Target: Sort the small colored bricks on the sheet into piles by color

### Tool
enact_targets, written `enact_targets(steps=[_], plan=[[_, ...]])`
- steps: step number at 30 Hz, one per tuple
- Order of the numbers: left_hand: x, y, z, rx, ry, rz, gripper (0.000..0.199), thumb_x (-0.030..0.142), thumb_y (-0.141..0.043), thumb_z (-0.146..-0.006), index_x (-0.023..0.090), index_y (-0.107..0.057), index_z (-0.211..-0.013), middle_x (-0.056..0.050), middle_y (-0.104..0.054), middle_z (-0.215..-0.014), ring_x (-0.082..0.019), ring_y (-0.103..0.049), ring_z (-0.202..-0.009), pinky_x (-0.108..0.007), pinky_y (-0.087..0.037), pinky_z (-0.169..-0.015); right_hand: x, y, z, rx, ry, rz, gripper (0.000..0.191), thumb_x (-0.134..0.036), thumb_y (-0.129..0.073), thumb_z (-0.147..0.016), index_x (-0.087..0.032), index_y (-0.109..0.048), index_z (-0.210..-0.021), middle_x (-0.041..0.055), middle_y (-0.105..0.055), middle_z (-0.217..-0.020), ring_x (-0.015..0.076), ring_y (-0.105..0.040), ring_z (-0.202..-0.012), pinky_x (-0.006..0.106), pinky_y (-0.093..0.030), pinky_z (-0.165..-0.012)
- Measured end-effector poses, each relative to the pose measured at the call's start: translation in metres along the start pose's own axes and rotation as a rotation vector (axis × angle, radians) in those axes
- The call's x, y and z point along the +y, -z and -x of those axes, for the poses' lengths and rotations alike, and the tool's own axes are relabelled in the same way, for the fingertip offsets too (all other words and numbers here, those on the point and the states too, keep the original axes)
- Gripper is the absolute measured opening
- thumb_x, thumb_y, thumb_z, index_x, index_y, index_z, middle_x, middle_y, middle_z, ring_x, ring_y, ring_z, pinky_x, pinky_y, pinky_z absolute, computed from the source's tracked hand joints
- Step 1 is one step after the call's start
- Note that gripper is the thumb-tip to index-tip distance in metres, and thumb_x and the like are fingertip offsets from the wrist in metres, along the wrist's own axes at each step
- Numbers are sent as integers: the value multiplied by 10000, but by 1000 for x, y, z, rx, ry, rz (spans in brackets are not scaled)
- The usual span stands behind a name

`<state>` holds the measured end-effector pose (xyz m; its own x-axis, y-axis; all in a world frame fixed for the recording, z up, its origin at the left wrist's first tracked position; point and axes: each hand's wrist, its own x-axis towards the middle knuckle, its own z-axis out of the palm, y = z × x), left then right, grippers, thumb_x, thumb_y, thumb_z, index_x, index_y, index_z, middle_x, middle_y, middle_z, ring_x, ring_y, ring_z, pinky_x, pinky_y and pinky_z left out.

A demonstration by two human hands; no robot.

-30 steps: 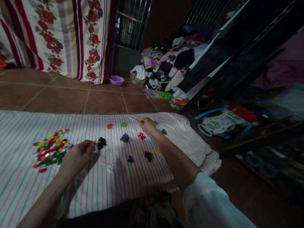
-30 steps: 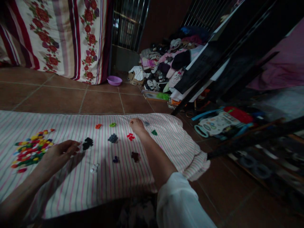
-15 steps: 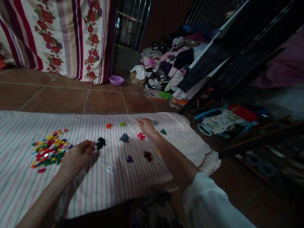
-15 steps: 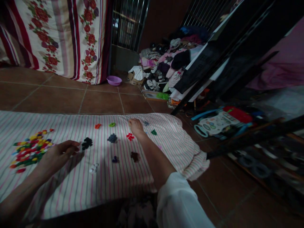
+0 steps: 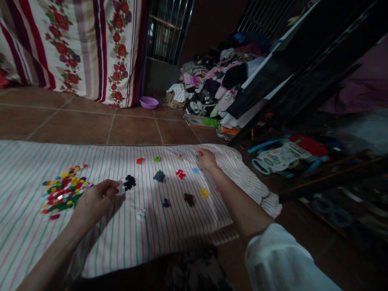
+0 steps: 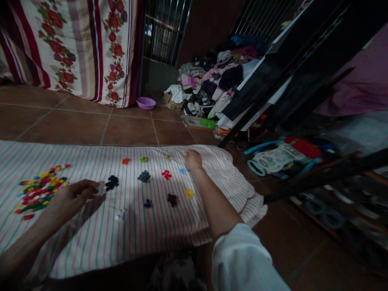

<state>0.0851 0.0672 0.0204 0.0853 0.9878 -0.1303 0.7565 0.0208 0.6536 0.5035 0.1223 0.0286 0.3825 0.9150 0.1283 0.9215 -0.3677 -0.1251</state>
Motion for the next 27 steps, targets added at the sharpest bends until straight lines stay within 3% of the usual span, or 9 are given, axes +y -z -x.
enact_targets(steps=[6, 16, 27], plan=[[2, -3, 0, -20, 58, 0, 329, 418, -397, -780, 268, -665, -897, -35, -742, -763, -232, -697, -761, -311, -483, -692, 14, -10, -7, -106, -13, 35, 373, -228, -553, -884, -202, -654, -1242, 76, -686, -1231, 212, -636, -1115, 270, -455, -935], [10, -1, 0, -41, 68, 9, 389, 466, -387, -782, 246, -654, -959, -56, -758, -895, -246, -695, -849, -335, -475, -757, 8, -22, -9, -102, 96, 101, 352, -97, -517, -854, -175, -720, -1131, 104, -697, -1171, 193, -627, -1095, 246, -426, -958], [8, 1, 0, -64, 83, 19, 437, 516, -368, -780, 232, -636, -975, -73, -758, -930, -264, -690, -899, -360, -480, -802, 8, -18, -12, -123, 127, -1, 310, -159, -586, -857, -200, -714, -1136, 54, -705, -1172, 165, -644, -1063, 237, -448, -948]])
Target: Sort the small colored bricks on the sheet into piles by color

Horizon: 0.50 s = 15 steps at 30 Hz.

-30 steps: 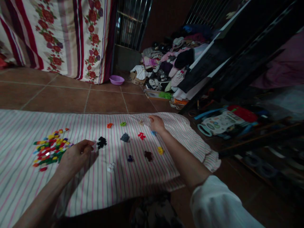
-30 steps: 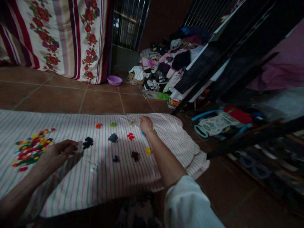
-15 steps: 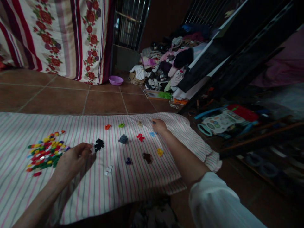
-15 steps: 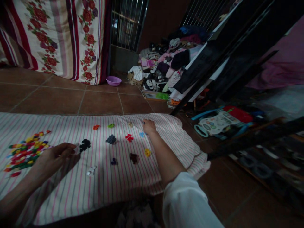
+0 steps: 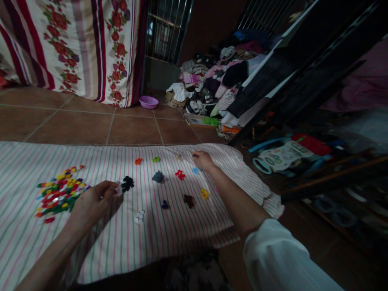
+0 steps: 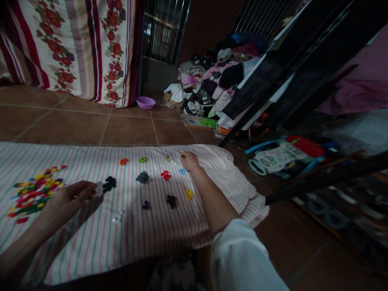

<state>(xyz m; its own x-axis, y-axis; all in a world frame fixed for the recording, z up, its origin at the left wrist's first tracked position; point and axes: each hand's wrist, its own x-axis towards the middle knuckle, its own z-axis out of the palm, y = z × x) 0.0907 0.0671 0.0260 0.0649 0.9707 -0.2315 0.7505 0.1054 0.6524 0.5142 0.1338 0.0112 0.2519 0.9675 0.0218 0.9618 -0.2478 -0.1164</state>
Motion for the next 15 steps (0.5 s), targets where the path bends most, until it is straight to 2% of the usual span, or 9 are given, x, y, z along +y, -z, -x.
enact_targets(steps=[4, 9, 12, 15], plan=[[2, 2, 2, -9, -7, 5, 460, 539, -357, -772, 235, -644, -966, -66, -759, -923, -267, -692, -914, -360, -484, -801, 5, -1, 1, 19, 13, 6, 297, -200, -590, -865, -213, -716, -1134, 65, -698, -1179, 180, -635, -1078, 244, -443, -954], [0, 3, 1, 22, -23, 7, 429, 528, -370, -767, 251, -651, -935, -50, -761, -873, -262, -696, -896, -347, -488, -779, 14, -1, 5, 19, -12, 4, 409, -328, -622, -869, -213, -654, -1260, 94, -696, -1132, 213, -646, -1008, 277, -472, -893], [-1, 2, 0, 26, -28, 6, 419, 525, -375, -767, 254, -650, -930, -46, -760, -866, -255, -699, -872, -337, -490, -768, 16, -1, 4, -19, 1, 6, 444, -284, -688, -815, -207, -664, -1252, 93, -696, -1096, 212, -644, -994, 267, -471, -889], [0, 1, 0, 28, -13, -28, 441, 531, -365, -760, 248, -650, -941, -53, -760, -901, -260, -697, -881, -342, -484, -773, 13, -3, 0, -4, 9, 5, 368, -205, -675, -800, -202, -714, -1166, 83, -702, -1051, 205, -644, -985, 266, -457, -918]])
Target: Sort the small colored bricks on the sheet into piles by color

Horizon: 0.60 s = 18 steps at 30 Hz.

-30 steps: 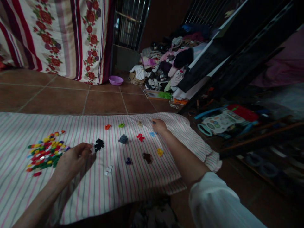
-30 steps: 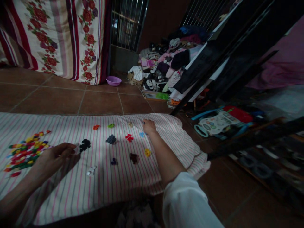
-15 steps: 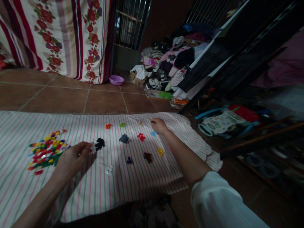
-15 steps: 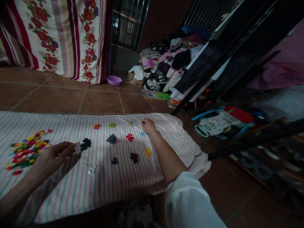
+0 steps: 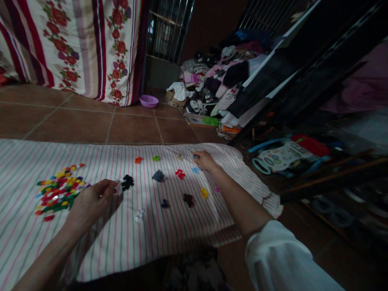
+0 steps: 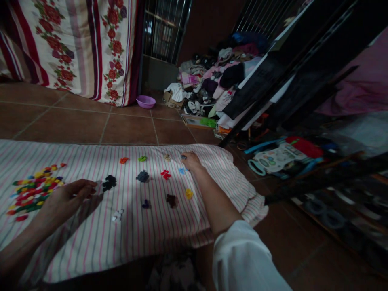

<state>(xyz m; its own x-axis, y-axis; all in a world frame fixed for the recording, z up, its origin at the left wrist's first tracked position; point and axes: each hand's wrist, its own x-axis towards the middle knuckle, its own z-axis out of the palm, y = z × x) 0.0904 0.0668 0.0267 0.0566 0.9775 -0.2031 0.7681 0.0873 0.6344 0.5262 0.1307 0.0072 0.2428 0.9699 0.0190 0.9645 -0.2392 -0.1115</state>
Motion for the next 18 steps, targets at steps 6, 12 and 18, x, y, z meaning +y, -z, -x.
enact_targets(steps=[6, 12, 18], plan=[[4, 0, 0, -22, 3, -22, 485, 531, -330, -759, 238, -645, -983, -64, -758, -941, -266, -692, -923, -355, -479, -807, -1, 1, -1, 57, -16, -110, 366, -152, -663, -776, -214, -726, -1131, 74, -709, -1035, 196, -658, -907, 280, -473, -893], [-3, -1, 0, -21, -20, 37, 465, 528, -341, -778, 236, -640, -984, -63, -756, -934, -252, -695, -920, -345, -488, -814, 31, 26, 20, 205, -99, -304, 322, -152, -588, -821, -166, -714, -1117, 83, -723, -1044, 190, -673, -910, 303, -503, -884], [-13, 1, 3, 5, -89, -6, 470, 497, -335, -818, 203, -664, -981, -80, -758, -890, -250, -698, -876, -315, -499, -753, 36, 25, 66, 128, -78, -488, 226, -201, -570, -816, -182, -738, -966, 35, -731, -832, 170, -670, -730, 286, -539, -724]])
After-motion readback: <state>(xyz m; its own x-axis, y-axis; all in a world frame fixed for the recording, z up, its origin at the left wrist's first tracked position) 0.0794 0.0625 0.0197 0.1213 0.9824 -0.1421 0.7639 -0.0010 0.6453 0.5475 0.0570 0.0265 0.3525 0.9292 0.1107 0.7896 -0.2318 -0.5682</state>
